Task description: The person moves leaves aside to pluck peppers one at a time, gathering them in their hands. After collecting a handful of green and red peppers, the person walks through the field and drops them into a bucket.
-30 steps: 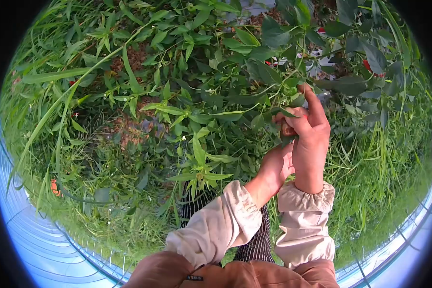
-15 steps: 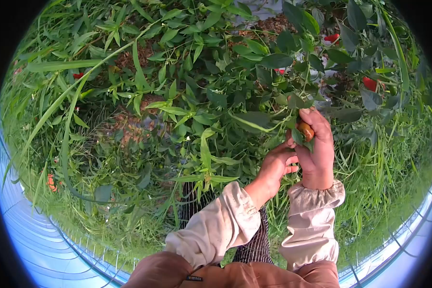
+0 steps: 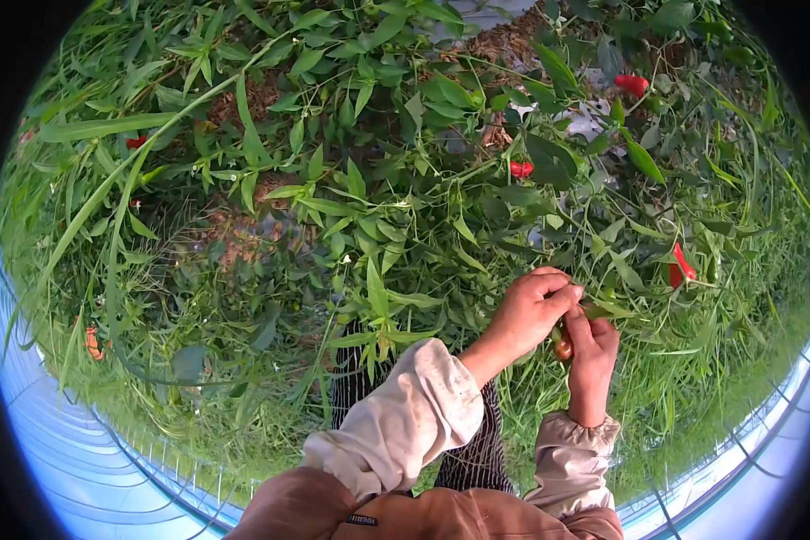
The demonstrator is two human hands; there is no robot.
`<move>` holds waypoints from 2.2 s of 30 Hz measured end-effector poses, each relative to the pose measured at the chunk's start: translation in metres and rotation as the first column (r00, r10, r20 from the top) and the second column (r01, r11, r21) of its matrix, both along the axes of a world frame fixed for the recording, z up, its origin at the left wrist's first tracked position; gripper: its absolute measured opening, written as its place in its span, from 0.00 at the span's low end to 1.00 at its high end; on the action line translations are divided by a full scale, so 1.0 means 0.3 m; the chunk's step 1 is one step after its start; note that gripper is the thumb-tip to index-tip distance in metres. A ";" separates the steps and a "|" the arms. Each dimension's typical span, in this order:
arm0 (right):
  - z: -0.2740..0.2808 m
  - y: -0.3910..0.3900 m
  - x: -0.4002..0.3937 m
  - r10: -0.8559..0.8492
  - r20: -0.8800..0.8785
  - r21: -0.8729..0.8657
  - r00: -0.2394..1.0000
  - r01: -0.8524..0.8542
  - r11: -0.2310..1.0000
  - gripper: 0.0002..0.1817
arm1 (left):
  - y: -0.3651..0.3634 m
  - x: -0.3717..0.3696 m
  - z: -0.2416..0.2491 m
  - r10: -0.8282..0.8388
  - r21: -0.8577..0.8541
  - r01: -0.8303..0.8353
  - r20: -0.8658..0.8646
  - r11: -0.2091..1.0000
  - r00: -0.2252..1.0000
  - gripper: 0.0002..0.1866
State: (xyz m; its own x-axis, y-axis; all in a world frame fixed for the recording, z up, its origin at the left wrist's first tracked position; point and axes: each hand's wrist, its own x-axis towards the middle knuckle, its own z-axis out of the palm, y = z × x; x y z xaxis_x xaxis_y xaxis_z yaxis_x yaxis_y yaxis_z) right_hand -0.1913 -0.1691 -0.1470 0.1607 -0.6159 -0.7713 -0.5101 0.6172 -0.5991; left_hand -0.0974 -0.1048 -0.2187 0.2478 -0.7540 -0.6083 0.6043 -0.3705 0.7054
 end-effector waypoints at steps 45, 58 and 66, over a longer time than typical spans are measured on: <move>-0.054 -0.181 -0.364 -0.062 -0.001 -0.226 0.998 0.060 0.972 0.14 | 0.046 -0.047 -0.006 0.188 0.351 -0.099 -0.231 0.931 0.955 0.09; 0.077 -0.300 -0.582 -0.507 -0.144 -0.664 0.850 0.297 0.686 0.07 | 0.075 -0.028 -0.065 0.207 0.432 -0.165 -0.052 0.887 0.977 0.08; 0.120 -0.504 -0.216 0.335 -0.001 0.102 0.942 -0.334 0.937 0.22 | 0.081 -0.017 -0.047 0.180 0.439 -0.128 -0.080 0.889 0.980 0.05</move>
